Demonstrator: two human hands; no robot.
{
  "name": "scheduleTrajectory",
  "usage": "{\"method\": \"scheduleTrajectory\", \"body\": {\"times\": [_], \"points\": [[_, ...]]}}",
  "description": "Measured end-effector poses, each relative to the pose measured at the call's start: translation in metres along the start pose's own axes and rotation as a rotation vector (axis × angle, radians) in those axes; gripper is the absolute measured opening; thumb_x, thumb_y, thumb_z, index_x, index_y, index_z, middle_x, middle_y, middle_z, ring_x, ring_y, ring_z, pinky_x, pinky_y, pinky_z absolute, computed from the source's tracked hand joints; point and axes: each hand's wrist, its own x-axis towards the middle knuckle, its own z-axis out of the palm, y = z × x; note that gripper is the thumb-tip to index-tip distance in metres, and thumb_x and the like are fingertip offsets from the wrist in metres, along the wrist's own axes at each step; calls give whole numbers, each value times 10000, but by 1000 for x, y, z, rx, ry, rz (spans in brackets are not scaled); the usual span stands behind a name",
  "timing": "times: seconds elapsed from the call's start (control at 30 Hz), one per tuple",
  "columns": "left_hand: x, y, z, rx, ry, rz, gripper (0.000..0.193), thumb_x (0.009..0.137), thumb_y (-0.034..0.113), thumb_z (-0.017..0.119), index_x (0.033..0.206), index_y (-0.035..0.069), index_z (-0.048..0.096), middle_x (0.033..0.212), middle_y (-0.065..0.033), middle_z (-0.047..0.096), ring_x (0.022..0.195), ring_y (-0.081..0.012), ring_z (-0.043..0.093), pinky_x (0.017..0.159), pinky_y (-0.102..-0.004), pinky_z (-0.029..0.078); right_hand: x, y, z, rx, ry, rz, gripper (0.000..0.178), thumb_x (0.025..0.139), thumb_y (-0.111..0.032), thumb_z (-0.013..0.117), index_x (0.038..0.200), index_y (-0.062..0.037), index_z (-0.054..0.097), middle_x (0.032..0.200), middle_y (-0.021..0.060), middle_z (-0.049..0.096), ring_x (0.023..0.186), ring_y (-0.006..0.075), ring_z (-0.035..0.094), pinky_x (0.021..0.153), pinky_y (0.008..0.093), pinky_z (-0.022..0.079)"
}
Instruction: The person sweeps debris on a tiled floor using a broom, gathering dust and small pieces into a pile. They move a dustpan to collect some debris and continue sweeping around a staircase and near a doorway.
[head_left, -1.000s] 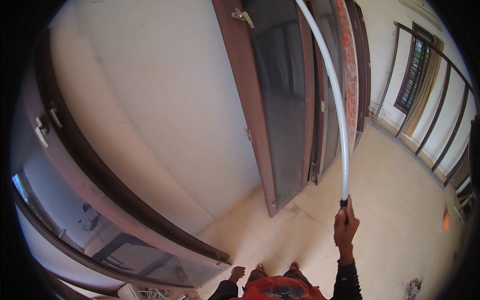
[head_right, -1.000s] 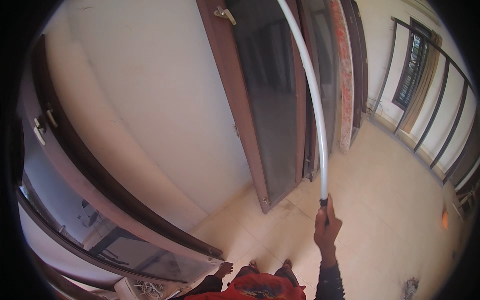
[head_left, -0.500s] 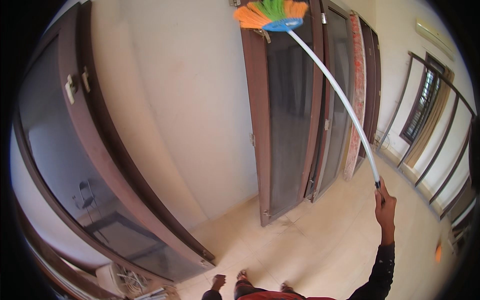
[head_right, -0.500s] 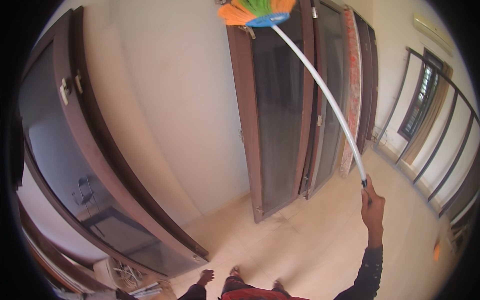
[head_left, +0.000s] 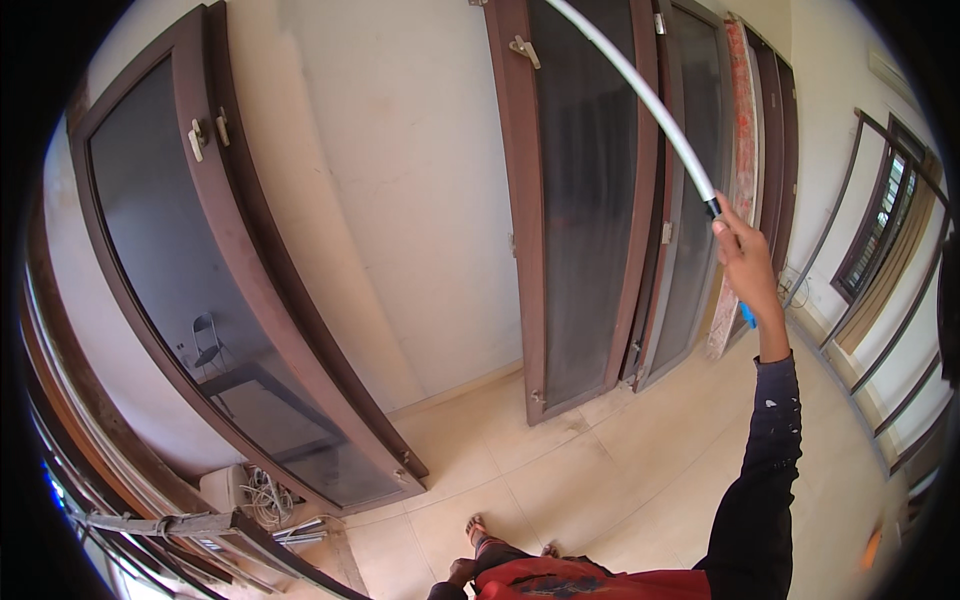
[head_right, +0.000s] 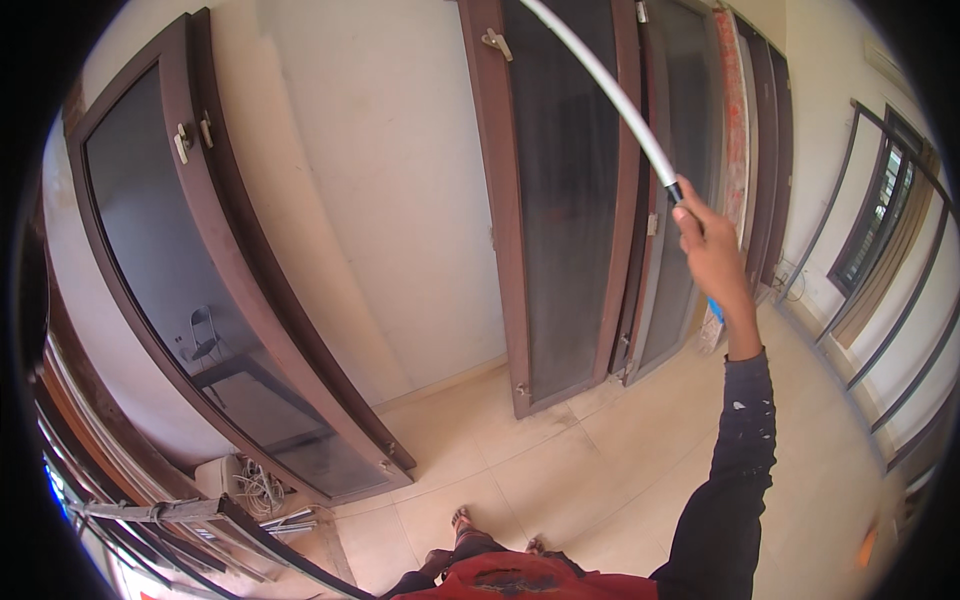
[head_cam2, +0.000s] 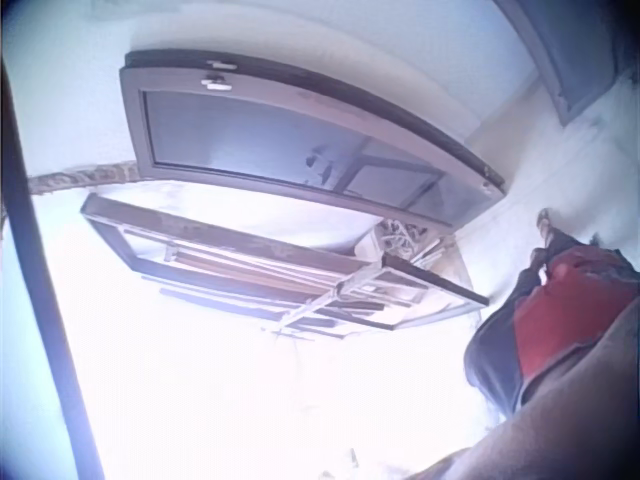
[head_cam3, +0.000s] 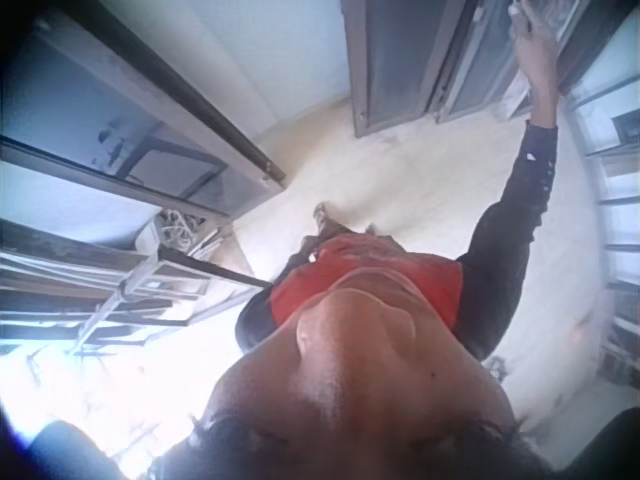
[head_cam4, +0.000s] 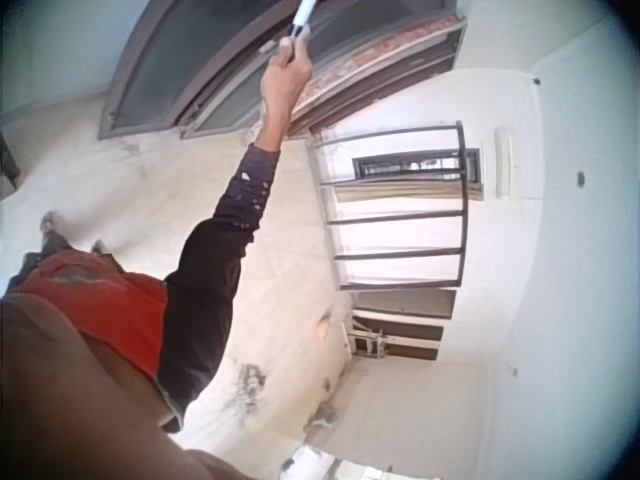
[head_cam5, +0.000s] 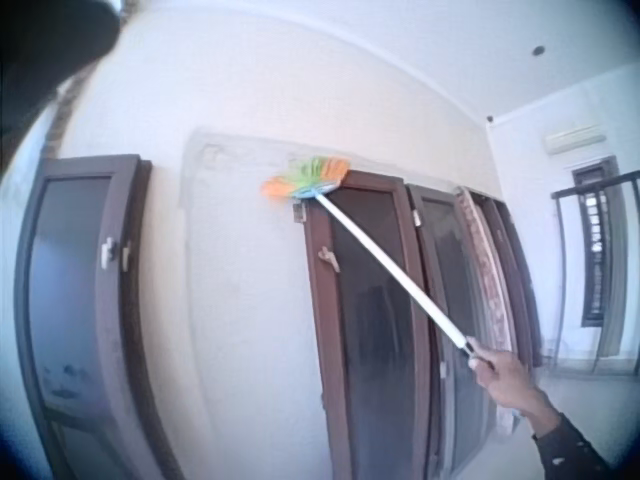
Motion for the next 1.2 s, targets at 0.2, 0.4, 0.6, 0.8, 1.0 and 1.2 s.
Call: {"method": "scheduleTrajectory", "body": {"times": [0.2,0.4,0.6,0.8,1.0,1.2], "points": [[-17,16,-41,-1295,-82,-821,169,752,231,496,845,92,520,704,-33,522,581,-160,504,515,-299,404,-100,57,24,-196,-16,-40,367,806,-139,412,1166,-95,357,532,58,353,453,80,324,413,231,296],[14,36,-59,-1258,-85,-751,151,756,221,473,824,97,529,725,-27,533,591,-150,513,498,-295,412,-254,117,56,-57,15,-20,360,774,-66,427,1124,5,380,548,119,445,454,110,434,434,222,357],[18,-19,23,-696,27,-180,191,788,170,391,861,49,519,712,-36,520,567,-132,508,452,-247,405,-263,90,111,7,-174,162,357,776,-54,425,1124,4,371,563,146,468,452,184,476,442,235,375],[14,36,-6,-778,326,-298,169,676,205,475,726,78,575,691,-105,573,633,-257,556,549,-352,456,-323,149,120,-14,-207,257,390,786,-64,406,1166,-31,322,610,159,490,438,203,465,425,279,371],[-39,17,41,-751,308,-330,160,701,219,480,691,81,560,636,-76,551,549,-212,523,463,-324,433,-455,169,83,-85,-498,555,375,800,-123,376,1166,-59,325,591,164,503,465,287,498,412,329,366],[-52,45,-1,-193,-5,-151,231,669,228,529,819,64,589,788,-113,582,702,-234,562,634,-313,454,-522,207,62,-207,-743,728,357,788,-149,413,1134,-68,373,597,174,510,503,297,515,414,357,373]]}}
